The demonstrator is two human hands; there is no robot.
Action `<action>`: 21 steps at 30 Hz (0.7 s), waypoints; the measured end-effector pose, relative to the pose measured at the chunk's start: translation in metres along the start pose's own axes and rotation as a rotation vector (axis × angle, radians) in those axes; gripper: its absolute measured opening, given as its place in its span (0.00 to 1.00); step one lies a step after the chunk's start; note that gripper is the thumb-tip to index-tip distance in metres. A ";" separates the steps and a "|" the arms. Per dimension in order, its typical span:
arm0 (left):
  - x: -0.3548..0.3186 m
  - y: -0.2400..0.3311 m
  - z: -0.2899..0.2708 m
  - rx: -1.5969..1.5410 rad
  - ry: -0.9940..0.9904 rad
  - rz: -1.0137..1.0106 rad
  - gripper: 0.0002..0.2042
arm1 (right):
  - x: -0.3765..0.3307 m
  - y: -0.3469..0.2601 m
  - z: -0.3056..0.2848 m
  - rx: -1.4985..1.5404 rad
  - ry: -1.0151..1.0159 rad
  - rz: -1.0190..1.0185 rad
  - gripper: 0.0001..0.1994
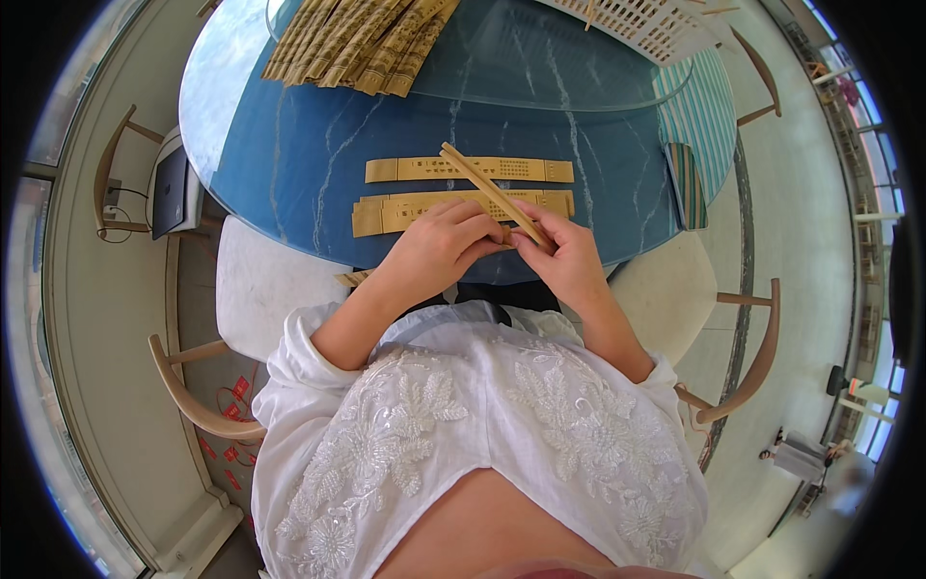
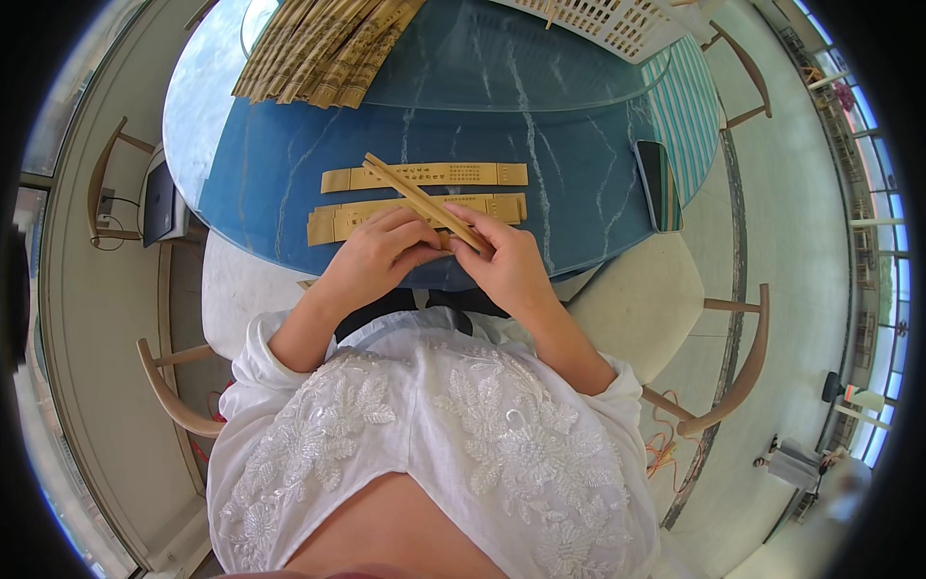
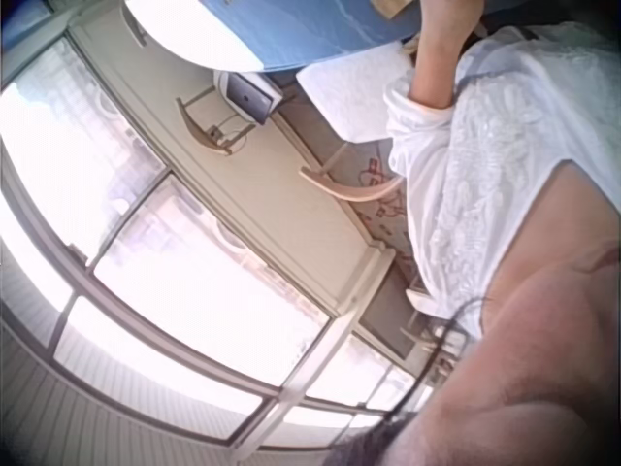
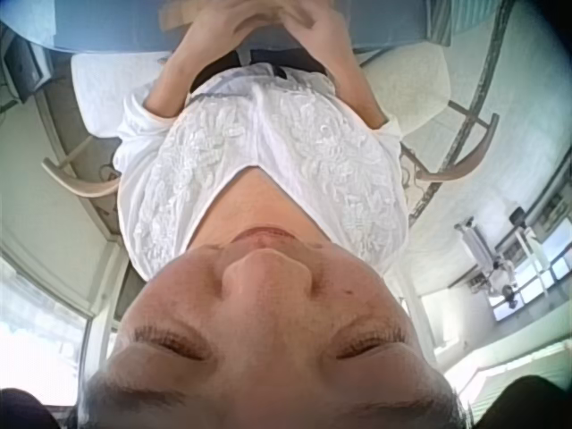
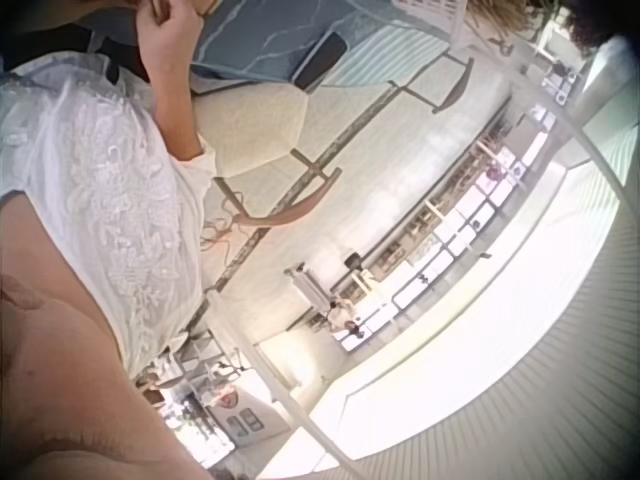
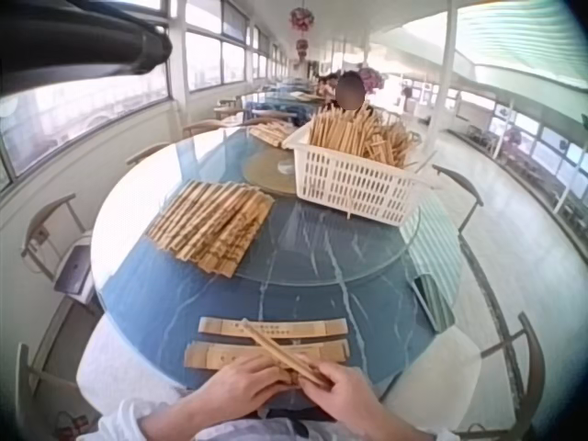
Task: The person repeatedly picks thin bamboo strips from a white basket and places them onto rectangular bamboo sheets on a blue table. They align each strip along the sheet and adjust its position before moving to the next strip. The process continues with multiple sheets and strips throughout the clip.
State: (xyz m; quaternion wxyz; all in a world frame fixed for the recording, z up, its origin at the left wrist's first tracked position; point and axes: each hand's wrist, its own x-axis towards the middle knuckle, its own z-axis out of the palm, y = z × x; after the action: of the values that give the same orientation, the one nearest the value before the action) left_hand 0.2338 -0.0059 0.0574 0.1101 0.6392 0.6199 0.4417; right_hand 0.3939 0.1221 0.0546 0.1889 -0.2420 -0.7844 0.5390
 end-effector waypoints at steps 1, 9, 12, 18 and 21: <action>0.000 0.000 0.000 -0.013 -0.008 -0.016 0.06 | 0.000 -0.001 -0.001 -0.032 -0.001 0.005 0.20; 0.000 -0.003 -0.011 -0.088 -0.028 -0.143 0.05 | -0.011 0.004 -0.032 -0.455 0.137 -0.204 0.18; 0.001 -0.005 -0.014 -0.081 -0.023 -0.194 0.05 | -0.023 -0.005 -0.049 -0.624 0.129 -0.240 0.17; 0.003 -0.007 -0.013 -0.086 -0.047 -0.220 0.04 | -0.031 -0.010 -0.066 -0.810 0.046 -0.343 0.17; 0.004 -0.005 -0.016 -0.076 -0.059 -0.217 0.04 | -0.030 -0.010 -0.070 -0.827 0.019 -0.352 0.16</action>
State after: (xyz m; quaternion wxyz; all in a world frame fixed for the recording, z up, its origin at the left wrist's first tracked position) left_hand 0.2189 -0.0074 0.0652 0.1996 0.5766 0.6646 0.4313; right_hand 0.4561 0.1544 0.0875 0.1722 -0.1651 -0.9613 0.1378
